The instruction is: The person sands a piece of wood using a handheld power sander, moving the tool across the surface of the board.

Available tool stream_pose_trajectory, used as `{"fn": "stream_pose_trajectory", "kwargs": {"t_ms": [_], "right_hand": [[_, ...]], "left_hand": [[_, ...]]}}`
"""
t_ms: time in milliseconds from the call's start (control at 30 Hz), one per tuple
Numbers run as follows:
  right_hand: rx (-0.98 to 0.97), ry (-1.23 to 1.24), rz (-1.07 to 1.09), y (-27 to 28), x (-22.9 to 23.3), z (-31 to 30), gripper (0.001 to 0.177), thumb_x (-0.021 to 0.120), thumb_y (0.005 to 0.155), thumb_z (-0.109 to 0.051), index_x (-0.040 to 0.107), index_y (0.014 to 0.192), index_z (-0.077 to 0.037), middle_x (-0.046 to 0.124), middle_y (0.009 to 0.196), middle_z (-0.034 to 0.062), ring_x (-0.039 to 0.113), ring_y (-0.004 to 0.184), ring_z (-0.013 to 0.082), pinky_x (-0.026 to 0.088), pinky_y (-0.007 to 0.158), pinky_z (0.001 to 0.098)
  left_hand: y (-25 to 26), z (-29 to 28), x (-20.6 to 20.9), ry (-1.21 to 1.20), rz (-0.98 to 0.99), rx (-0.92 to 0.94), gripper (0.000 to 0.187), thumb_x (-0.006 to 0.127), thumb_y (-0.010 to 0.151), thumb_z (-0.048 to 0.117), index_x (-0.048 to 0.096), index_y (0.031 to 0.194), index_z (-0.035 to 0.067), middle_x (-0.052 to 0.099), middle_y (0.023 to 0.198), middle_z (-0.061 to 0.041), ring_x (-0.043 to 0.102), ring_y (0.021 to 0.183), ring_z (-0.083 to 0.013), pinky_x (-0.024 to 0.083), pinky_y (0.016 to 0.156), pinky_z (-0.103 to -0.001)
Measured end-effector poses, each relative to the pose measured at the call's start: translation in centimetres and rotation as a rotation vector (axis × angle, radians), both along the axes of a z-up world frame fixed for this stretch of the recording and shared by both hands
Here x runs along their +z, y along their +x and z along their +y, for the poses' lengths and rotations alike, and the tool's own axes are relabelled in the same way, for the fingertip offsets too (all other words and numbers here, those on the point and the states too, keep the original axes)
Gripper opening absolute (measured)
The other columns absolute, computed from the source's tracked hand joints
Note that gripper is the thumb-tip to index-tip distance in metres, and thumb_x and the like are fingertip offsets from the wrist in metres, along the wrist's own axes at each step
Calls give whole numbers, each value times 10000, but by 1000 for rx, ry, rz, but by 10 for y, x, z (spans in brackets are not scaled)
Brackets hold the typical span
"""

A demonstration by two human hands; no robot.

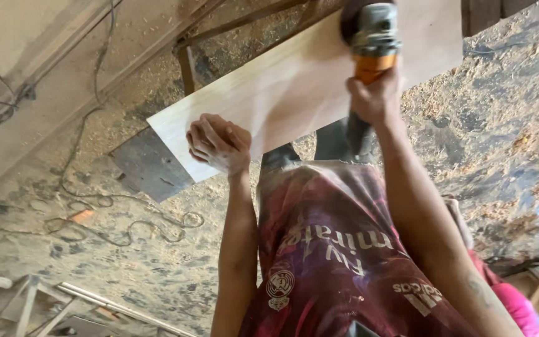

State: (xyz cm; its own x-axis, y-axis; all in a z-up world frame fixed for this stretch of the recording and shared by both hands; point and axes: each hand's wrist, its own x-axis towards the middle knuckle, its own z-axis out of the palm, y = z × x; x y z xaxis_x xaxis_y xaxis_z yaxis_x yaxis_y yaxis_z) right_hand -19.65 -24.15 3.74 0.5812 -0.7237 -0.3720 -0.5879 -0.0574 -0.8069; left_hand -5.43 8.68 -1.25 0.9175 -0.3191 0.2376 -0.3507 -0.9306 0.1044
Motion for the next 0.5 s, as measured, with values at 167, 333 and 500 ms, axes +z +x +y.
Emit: {"fn": "stream_pose_trajectory", "kwargs": {"t_ms": [167, 333, 500], "right_hand": [[101, 87, 98, 59, 11, 58, 499, 697, 813, -42, 397, 1203, 40, 638, 934, 154, 672, 689, 251, 644, 574, 378], [237, 57, 121, 93, 33, 106, 516, 739, 811, -82, 406, 1177, 66, 684, 917, 223, 712, 741, 321, 632, 649, 450], [461, 99, 393, 94, 50, 99, 632, 760, 761, -118, 398, 1240, 81, 680, 911, 254, 692, 739, 360, 611, 660, 465]], "left_hand": [[-1, 7, -9, -34, 66, 9, 564, 307, 1117, 477, 502, 1490, 101, 459, 1498, -200, 403, 1430, -412, 344, 1158, -656], [-5, 12, -10, -9, 93, 48, 535, 274, 1120, 421, 512, 1492, 119, 488, 1503, -199, 404, 1437, -420, 328, 1155, -652], [-6, 11, -14, -29, 71, 40, 534, 275, 1130, 420, 493, 1520, 128, 475, 1513, -183, 401, 1446, -402, 320, 1178, -641]]}}
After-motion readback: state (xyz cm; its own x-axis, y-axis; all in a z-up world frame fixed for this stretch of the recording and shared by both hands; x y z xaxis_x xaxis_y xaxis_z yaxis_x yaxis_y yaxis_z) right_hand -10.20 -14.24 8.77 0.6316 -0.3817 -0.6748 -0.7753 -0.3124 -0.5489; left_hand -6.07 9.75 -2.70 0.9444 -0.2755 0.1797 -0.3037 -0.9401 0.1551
